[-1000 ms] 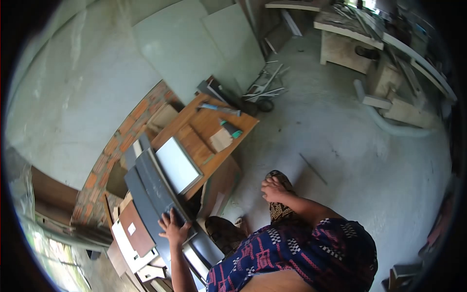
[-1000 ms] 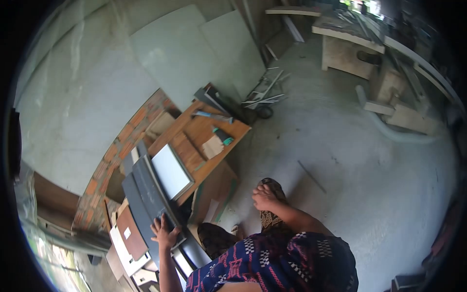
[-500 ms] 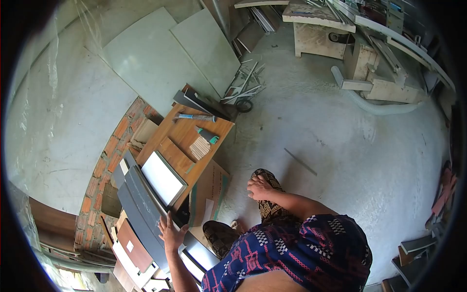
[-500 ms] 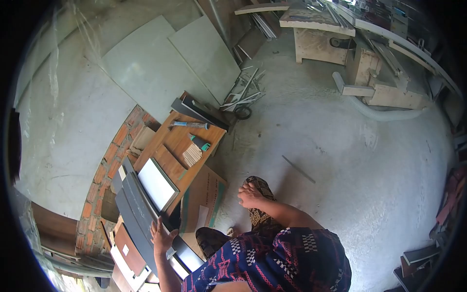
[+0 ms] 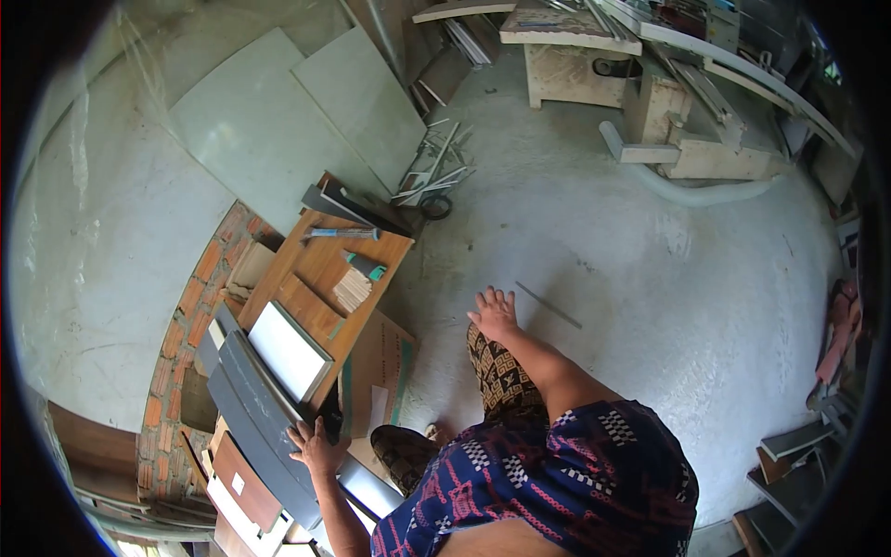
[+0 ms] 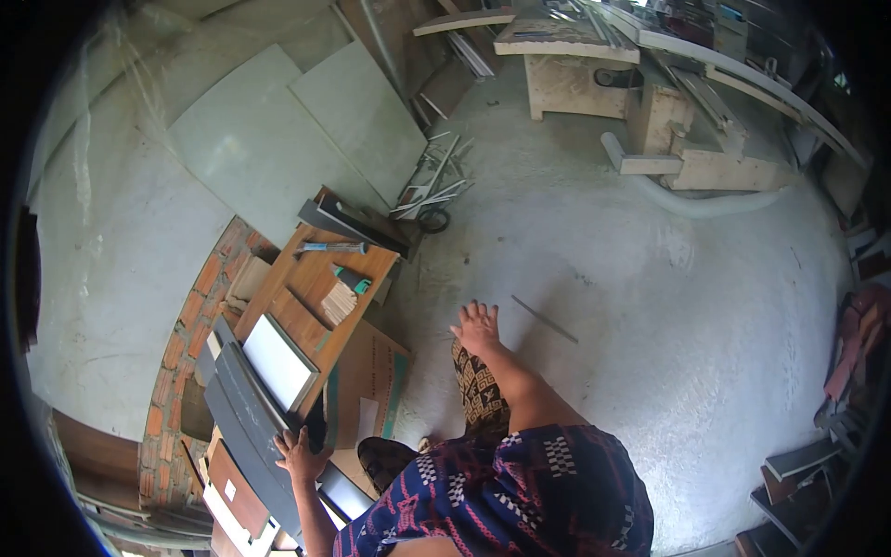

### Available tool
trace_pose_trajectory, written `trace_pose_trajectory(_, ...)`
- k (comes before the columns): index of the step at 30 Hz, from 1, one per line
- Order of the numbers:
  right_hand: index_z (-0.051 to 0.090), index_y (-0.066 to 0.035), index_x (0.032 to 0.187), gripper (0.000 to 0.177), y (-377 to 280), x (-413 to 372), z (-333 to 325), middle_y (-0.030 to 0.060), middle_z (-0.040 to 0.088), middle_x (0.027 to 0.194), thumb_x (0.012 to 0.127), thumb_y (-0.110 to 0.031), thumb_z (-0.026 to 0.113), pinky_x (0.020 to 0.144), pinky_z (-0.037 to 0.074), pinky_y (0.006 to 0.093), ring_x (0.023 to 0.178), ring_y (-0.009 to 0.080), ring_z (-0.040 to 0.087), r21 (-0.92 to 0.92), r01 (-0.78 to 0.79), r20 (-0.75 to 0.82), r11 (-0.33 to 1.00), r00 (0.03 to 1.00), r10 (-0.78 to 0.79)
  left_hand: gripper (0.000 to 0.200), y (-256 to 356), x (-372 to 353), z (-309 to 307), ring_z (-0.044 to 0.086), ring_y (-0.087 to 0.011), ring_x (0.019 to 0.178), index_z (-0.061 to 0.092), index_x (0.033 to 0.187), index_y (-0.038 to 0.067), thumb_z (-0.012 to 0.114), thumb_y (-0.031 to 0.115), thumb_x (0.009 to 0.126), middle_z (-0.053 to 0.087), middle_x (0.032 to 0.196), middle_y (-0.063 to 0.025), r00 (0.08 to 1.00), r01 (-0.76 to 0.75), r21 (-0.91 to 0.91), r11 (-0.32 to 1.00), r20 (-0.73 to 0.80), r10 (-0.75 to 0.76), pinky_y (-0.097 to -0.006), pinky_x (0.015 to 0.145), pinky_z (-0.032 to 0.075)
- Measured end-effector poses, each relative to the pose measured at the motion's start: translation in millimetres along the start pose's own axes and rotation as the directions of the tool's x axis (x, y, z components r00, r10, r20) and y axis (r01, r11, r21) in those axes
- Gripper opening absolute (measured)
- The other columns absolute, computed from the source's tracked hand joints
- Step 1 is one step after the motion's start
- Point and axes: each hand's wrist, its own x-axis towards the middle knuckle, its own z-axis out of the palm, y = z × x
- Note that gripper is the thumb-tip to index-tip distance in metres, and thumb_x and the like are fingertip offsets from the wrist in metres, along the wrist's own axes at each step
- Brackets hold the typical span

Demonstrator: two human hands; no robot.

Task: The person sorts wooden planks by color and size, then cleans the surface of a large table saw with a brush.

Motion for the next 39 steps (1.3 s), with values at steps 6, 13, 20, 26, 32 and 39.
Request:
trace_pose_trajectory(6,0.046,-0.011,0.123,0.052,-19,-46,-11,0.0134,0.039,0.122,0.084,-0.045,0.047,0.097,0.024,0.0517,0.116,0.0271,0.034,-0.003,0.220,0.234,0.975,0.948,-0.213,0.082,0,2,12,0.001,-0.0392,0.135,0.048,0.127,0.019,0.076,0.043,0.054,0.016,0.145,-0.0179,1.000,0.004,0.045,0.999,-0.011,-0.004,-0.0735,0.092,0.011)
trace_pose_trajectory(13,0.052,-0.011,0.115,0.047,-10,-56,-6,0.0101,0.044,0.118,0.080,-0.043,0.051,0.096,0.029,0.0446,0.116,0.0256,0.036,0.146,0.107,0.101,0.983,0.987,-0.123,0.083,3,-4,10,-0.002,-0.0404,0.135,0.050,0.125,0.018,0.076,0.046,0.052,0.015,0.145,-0.0197,1.000,-0.005,0.069,0.998,-0.011,0.006,-0.0748,0.090,0.010)
trace_pose_trajectory(20,0.054,-0.009,0.110,0.040,4,-55,-17,0.0092,0.043,0.118,0.079,-0.033,0.055,0.096,0.028,0.0481,0.118,0.0258,0.033,0.121,0.024,0.200,0.992,0.979,-0.048,0.081,30,-2,4,0.008,-0.0362,0.135,0.045,0.129,0.017,0.073,0.045,0.059,0.024,0.142,-0.0173,0.995,-0.068,0.016,0.998,-0.065,0.069,-0.0679,0.097,0.012)
trace_pose_trajectory(26,0.055,-0.010,0.110,0.041,12,-53,-22,0.0081,0.043,0.119,0.078,-0.035,0.056,0.096,0.031,0.0463,0.117,0.0247,0.033,0.167,-0.013,0.202,0.986,0.979,-0.021,0.063,84,13,93,0.053,-0.0269,0.105,0.037,0.127,-0.009,0.065,0.023,0.080,0.050,0.120,-0.0211,0.950,-0.230,-0.889,0.396,-0.116,0.290,-0.0338,0.089,0.041)
trace_pose_trajectory(32,0.054,-0.010,0.113,0.046,6,-47,-19,0.0079,0.042,0.122,0.077,-0.039,0.055,0.096,0.032,0.0463,0.118,0.0255,0.033,0.144,-0.007,0.249,0.990,0.968,-0.030,0.052,37,24,209,0.055,-0.0236,0.094,0.048,0.116,-0.009,0.050,0.033,0.086,0.056,0.110,-0.0164,0.903,0.428,-0.867,0.257,0.400,-0.153,-0.0355,0.076,0.045)
trace_pose_trajectory(39,0.052,-0.013,0.117,0.050,-22,-43,-8,0.0076,0.042,0.124,0.077,-0.042,0.057,0.097,0.031,0.0460,0.120,0.0262,0.031,0.107,0.092,0.291,0.990,0.949,-0.120,0.047,30,55,265,0.055,-0.0228,0.099,0.055,0.115,0.000,0.046,0.036,0.087,0.060,0.108,-0.0129,0.845,0.519,-0.839,0.165,0.474,-0.249,-0.0348,0.082,0.044)
